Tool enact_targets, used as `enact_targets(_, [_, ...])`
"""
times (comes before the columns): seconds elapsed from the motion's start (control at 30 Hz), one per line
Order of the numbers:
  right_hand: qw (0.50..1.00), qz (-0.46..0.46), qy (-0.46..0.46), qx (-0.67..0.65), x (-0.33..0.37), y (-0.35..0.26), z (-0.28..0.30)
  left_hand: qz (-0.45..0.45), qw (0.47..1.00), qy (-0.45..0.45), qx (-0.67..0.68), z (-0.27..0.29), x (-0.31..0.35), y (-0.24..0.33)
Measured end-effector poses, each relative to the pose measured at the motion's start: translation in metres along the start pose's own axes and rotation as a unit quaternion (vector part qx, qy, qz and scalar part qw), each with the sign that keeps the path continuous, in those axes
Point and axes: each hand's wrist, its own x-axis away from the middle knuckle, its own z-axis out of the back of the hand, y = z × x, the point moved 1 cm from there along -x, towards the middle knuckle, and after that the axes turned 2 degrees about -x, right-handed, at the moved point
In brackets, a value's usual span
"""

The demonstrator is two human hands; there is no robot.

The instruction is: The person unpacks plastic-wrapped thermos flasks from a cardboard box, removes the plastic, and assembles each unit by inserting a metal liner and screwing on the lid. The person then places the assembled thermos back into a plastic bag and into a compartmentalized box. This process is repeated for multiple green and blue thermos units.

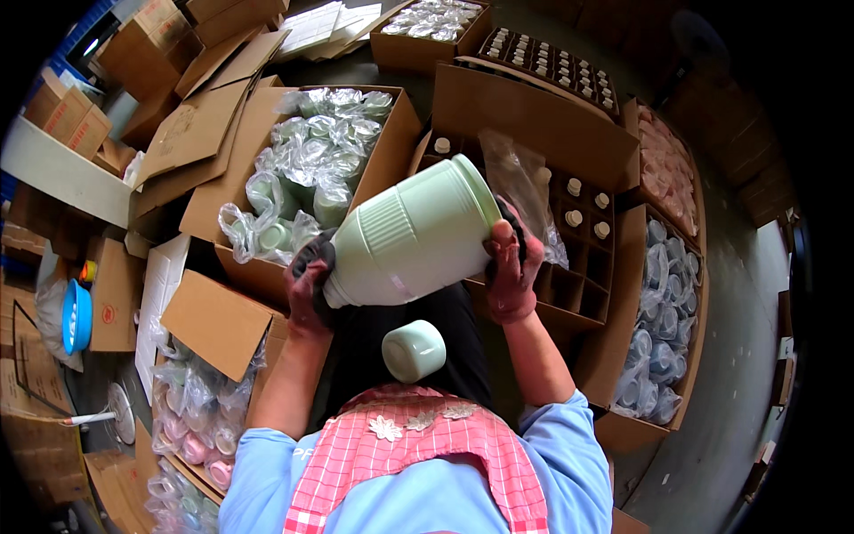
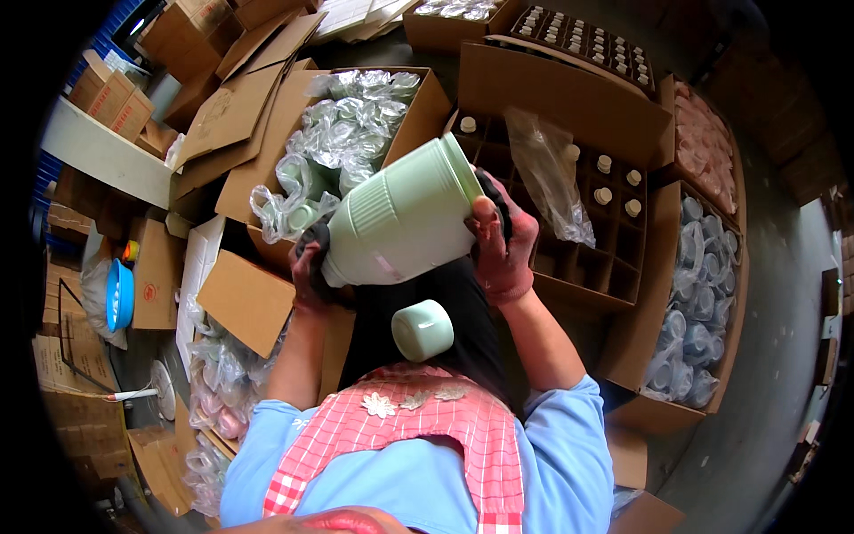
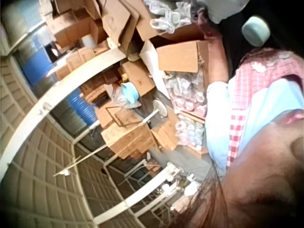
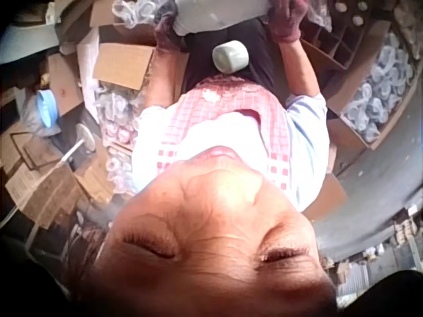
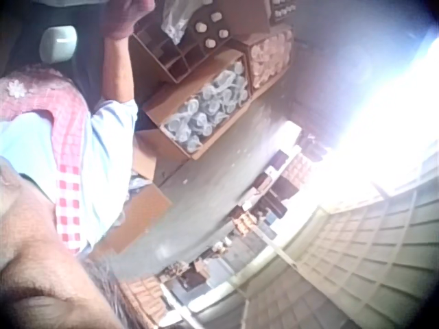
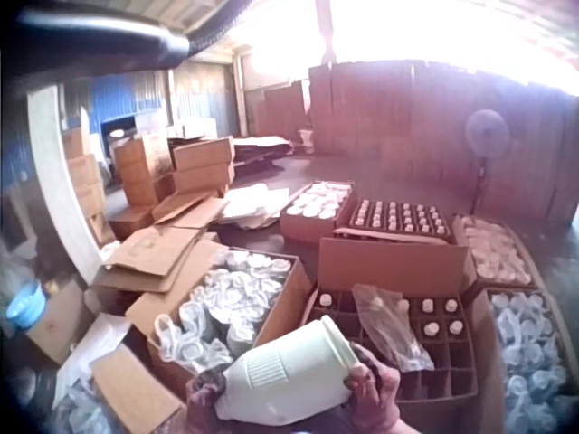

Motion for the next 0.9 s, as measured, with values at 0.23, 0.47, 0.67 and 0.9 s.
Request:
enact_targets(0.23, [0.989,-0.131,0.067,0.008,-0.018,0.036,0.026,-0.257,0.911,0.036,-0.321,-0.013,-0.001,0.002])
enact_targets(0.47, [1.000,0.012,-0.021,-0.010,-0.014,-0.012,0.000,-0.026,0.995,-0.091,-0.026,0.012,0.011,-0.024])
enact_targets(0.67, [0.931,0.297,-0.200,0.069,0.009,-0.036,-0.017,-0.038,0.959,-0.186,-0.210,0.015,0.028,-0.014])
enact_targets(0.9, [0.978,0.119,-0.105,-0.137,0.023,0.005,-0.023,0.175,0.963,-0.187,-0.079,0.056,0.001,0.002])
